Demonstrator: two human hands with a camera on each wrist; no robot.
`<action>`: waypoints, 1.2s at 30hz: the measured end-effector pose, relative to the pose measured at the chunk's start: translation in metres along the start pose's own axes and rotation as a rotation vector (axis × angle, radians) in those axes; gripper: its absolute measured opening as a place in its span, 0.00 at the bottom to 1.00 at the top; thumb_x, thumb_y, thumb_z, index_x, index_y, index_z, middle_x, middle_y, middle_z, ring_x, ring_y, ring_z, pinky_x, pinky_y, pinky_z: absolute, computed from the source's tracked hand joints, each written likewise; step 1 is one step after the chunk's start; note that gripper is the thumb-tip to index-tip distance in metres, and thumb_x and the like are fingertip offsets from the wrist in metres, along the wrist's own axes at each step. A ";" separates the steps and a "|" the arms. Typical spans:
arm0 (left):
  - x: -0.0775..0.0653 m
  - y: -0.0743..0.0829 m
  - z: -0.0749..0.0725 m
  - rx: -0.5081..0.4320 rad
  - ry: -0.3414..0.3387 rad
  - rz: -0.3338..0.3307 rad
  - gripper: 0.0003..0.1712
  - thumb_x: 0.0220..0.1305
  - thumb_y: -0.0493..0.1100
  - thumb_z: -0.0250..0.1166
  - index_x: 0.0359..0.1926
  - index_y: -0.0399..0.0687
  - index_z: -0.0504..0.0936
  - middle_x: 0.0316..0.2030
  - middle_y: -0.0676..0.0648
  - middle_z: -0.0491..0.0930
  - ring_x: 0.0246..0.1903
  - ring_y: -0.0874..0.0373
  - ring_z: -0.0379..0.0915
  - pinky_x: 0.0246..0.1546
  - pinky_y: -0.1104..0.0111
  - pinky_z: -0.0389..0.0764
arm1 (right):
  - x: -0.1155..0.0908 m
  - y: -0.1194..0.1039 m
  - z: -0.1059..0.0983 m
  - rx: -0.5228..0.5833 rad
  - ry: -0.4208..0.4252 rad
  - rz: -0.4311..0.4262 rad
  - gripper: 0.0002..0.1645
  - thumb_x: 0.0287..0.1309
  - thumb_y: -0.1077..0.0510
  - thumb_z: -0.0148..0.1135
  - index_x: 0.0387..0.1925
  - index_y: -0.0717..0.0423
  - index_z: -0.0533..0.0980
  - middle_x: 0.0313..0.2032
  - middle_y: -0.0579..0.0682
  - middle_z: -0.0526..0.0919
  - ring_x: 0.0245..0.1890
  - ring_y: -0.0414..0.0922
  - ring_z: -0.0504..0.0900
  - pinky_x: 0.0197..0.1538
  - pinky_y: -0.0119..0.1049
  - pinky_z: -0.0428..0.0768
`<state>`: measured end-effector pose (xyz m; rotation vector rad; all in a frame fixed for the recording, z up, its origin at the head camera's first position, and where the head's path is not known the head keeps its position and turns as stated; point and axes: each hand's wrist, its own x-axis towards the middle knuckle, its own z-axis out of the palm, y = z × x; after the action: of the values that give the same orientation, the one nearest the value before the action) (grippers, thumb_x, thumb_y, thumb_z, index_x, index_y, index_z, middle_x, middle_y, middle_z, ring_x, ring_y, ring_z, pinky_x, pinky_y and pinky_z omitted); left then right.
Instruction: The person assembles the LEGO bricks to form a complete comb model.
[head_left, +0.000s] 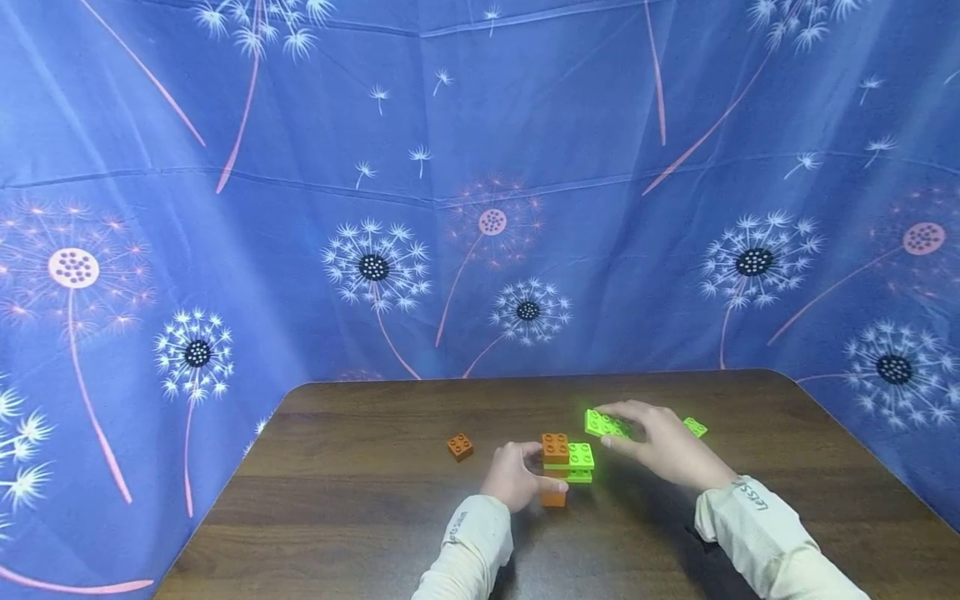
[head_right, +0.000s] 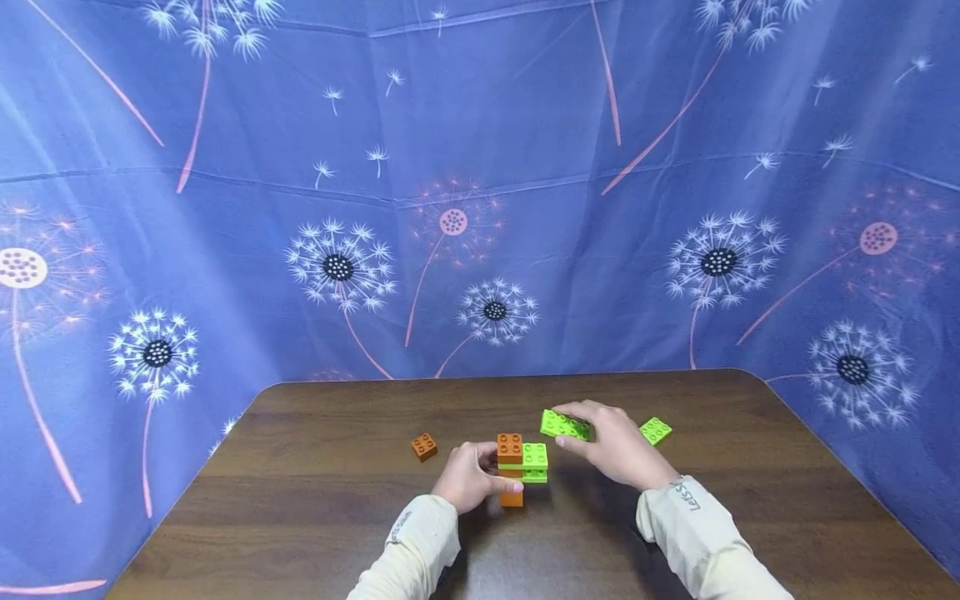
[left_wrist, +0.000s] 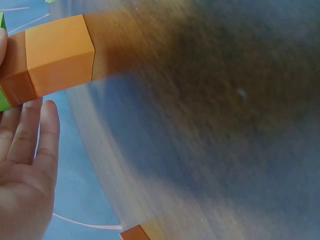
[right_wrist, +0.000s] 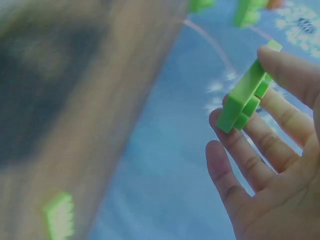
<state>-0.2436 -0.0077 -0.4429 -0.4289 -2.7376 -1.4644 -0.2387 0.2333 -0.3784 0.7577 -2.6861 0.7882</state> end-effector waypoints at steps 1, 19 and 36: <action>0.000 0.000 0.000 0.003 -0.002 0.000 0.35 0.44 0.42 0.84 0.54 0.34 0.84 0.48 0.39 0.87 0.51 0.43 0.82 0.56 0.52 0.79 | 0.001 -0.004 -0.003 0.004 0.000 -0.017 0.26 0.63 0.52 0.69 0.60 0.58 0.78 0.55 0.58 0.84 0.55 0.61 0.82 0.56 0.62 0.77; 0.000 -0.003 -0.002 -0.048 -0.040 0.044 0.24 0.46 0.40 0.83 0.47 0.40 0.87 0.36 0.46 0.89 0.33 0.60 0.85 0.40 0.65 0.84 | 0.028 -0.053 -0.005 -0.071 -0.192 -0.167 0.24 0.60 0.52 0.72 0.57 0.53 0.82 0.52 0.49 0.87 0.52 0.53 0.84 0.56 0.56 0.78; -0.001 0.002 -0.004 -0.065 -0.049 0.003 0.29 0.47 0.39 0.83 0.52 0.40 0.86 0.39 0.46 0.89 0.36 0.57 0.85 0.43 0.60 0.84 | 0.044 -0.070 -0.008 -0.139 -0.312 -0.007 0.24 0.49 0.56 0.78 0.51 0.47 0.86 0.40 0.47 0.90 0.23 0.35 0.72 0.30 0.33 0.74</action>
<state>-0.2424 -0.0100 -0.4395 -0.4764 -2.7306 -1.5670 -0.2374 0.1694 -0.3256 0.9216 -2.9706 0.5089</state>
